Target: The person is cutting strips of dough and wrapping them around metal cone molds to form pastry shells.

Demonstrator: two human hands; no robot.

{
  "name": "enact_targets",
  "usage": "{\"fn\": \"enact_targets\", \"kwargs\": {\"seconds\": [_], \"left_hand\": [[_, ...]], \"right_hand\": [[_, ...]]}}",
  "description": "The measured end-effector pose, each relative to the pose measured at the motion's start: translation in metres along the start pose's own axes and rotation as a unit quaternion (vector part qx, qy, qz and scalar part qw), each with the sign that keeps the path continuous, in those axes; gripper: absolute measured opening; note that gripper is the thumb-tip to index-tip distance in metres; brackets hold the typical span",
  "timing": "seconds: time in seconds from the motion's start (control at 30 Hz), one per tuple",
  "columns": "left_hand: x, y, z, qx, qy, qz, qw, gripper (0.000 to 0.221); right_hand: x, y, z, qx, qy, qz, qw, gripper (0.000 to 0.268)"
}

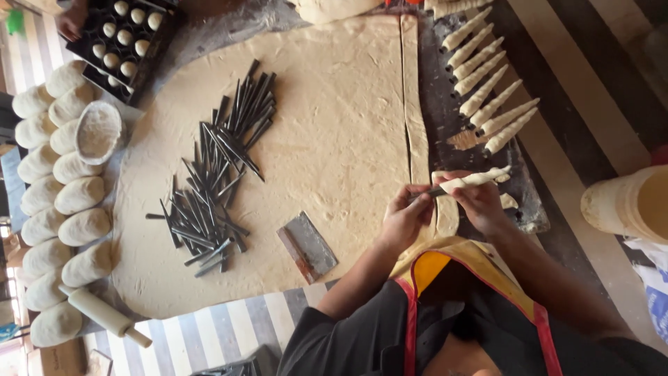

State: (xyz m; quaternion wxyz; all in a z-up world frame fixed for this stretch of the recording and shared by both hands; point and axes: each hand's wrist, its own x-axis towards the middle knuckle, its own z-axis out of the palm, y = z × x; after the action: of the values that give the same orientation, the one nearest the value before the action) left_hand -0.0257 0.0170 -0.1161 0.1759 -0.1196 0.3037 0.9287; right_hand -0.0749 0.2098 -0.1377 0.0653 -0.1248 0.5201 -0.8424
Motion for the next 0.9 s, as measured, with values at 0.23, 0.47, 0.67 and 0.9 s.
{"fn": "enact_targets", "kwargs": {"seconds": [0.23,0.47,0.67,0.9], "left_hand": [[0.011,-0.006,-0.016,0.007,-0.052,0.031,0.998,0.018],[-0.009,0.007,0.009,0.069,0.007,0.054,0.996,0.016],[-0.021,0.025,0.043,0.057,-0.003,0.074,0.996,0.018],[-0.017,0.015,0.019,0.154,-0.007,0.156,0.976,0.011]], "right_hand": [[0.002,-0.007,-0.001,-0.001,-0.055,-0.022,0.998,0.03],[0.002,-0.035,0.02,0.009,-0.057,-0.012,0.998,0.032],[0.002,-0.03,0.022,-0.07,-0.046,-0.007,0.996,0.032],[-0.003,-0.028,0.018,-0.093,-0.084,0.025,0.992,0.033]]}}
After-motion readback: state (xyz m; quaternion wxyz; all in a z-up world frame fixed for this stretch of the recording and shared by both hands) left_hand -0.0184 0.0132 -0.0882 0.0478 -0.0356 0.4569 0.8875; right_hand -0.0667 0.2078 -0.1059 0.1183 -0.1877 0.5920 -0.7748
